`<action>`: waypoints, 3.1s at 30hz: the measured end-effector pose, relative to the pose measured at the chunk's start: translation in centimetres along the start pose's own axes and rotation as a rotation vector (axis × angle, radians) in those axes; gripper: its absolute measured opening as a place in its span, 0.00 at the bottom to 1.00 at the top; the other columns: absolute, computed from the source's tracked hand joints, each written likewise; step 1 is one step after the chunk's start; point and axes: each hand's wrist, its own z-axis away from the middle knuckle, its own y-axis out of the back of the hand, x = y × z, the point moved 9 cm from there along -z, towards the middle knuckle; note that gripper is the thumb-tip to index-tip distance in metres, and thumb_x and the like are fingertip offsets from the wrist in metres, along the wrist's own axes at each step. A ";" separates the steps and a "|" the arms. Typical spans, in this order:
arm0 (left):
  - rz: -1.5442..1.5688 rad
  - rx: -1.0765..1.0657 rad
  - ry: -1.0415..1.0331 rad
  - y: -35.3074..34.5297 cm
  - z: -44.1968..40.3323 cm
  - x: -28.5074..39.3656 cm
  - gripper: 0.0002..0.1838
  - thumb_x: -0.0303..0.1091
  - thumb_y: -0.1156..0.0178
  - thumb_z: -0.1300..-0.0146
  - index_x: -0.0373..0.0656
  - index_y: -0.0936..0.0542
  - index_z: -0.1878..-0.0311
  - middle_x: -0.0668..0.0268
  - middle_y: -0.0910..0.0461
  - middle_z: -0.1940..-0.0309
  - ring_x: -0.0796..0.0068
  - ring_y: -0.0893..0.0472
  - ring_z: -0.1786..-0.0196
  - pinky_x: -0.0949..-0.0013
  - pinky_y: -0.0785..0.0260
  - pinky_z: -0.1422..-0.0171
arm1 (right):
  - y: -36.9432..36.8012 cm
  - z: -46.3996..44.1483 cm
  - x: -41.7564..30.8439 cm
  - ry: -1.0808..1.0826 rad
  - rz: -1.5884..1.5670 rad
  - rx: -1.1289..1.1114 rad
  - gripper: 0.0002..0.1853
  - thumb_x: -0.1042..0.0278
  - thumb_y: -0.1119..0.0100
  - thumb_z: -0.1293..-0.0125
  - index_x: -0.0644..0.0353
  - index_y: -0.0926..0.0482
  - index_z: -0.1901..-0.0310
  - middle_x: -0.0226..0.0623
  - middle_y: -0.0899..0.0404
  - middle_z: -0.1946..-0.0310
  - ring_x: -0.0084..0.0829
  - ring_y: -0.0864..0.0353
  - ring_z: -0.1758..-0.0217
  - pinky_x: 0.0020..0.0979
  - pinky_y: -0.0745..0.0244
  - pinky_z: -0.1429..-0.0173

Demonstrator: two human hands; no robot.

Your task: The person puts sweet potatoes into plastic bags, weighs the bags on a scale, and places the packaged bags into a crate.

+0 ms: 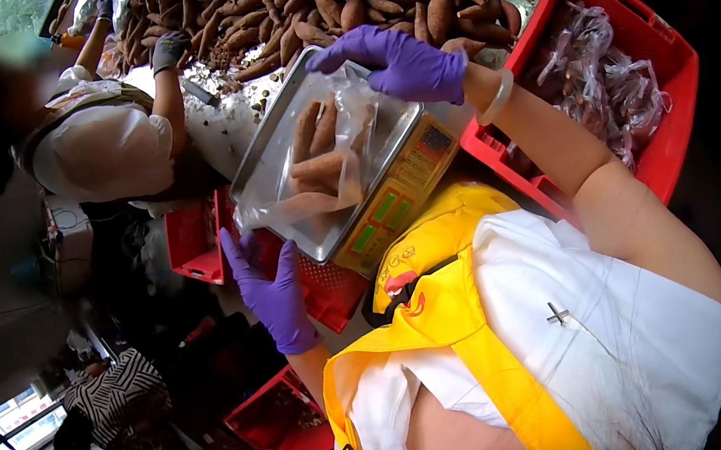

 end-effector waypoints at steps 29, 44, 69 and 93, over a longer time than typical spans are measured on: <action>0.132 0.069 0.261 -0.5 -7.0 -9.4 0.20 0.44 0.44 0.30 0.32 0.17 0.61 0.58 0.15 0.67 0.73 0.18 0.66 0.68 0.28 0.60 | -5.1 1.5 6.8 -0.205 -0.190 0.429 0.10 0.66 0.35 0.41 0.63 0.18 0.64 0.40 0.19 0.68 0.36 0.20 0.63 0.32 0.26 0.57; -0.603 -0.125 0.164 3.9 -6.5 -12.2 0.19 0.45 0.43 0.34 0.36 0.18 0.64 0.53 0.16 0.69 0.57 0.17 0.66 0.60 0.27 0.58 | -4.5 5.7 4.2 -0.338 -0.813 0.148 0.09 0.70 0.45 0.36 0.62 0.19 0.58 0.33 0.19 0.62 0.25 0.21 0.55 0.26 0.29 0.45; 1.157 -0.635 0.398 -4.8 -4.7 3.5 0.34 0.47 0.54 0.27 0.35 0.47 0.27 0.57 0.21 0.48 0.70 0.28 0.63 0.72 0.36 0.61 | -0.8 8.4 5.3 -0.507 -0.785 0.386 0.16 0.71 0.34 0.39 0.62 0.23 0.49 0.32 0.19 0.56 0.25 0.21 0.53 0.28 0.27 0.47; 0.682 -0.355 0.306 -5.3 0.4 0.9 0.25 0.41 0.58 0.27 0.46 0.36 0.29 0.62 0.28 0.37 0.79 0.26 0.65 0.78 0.35 0.59 | -23.9 -1.2 2.4 -0.447 1.136 -0.779 0.10 0.66 0.43 0.44 0.50 0.14 0.63 0.29 0.16 0.67 0.30 0.16 0.63 0.33 0.21 0.59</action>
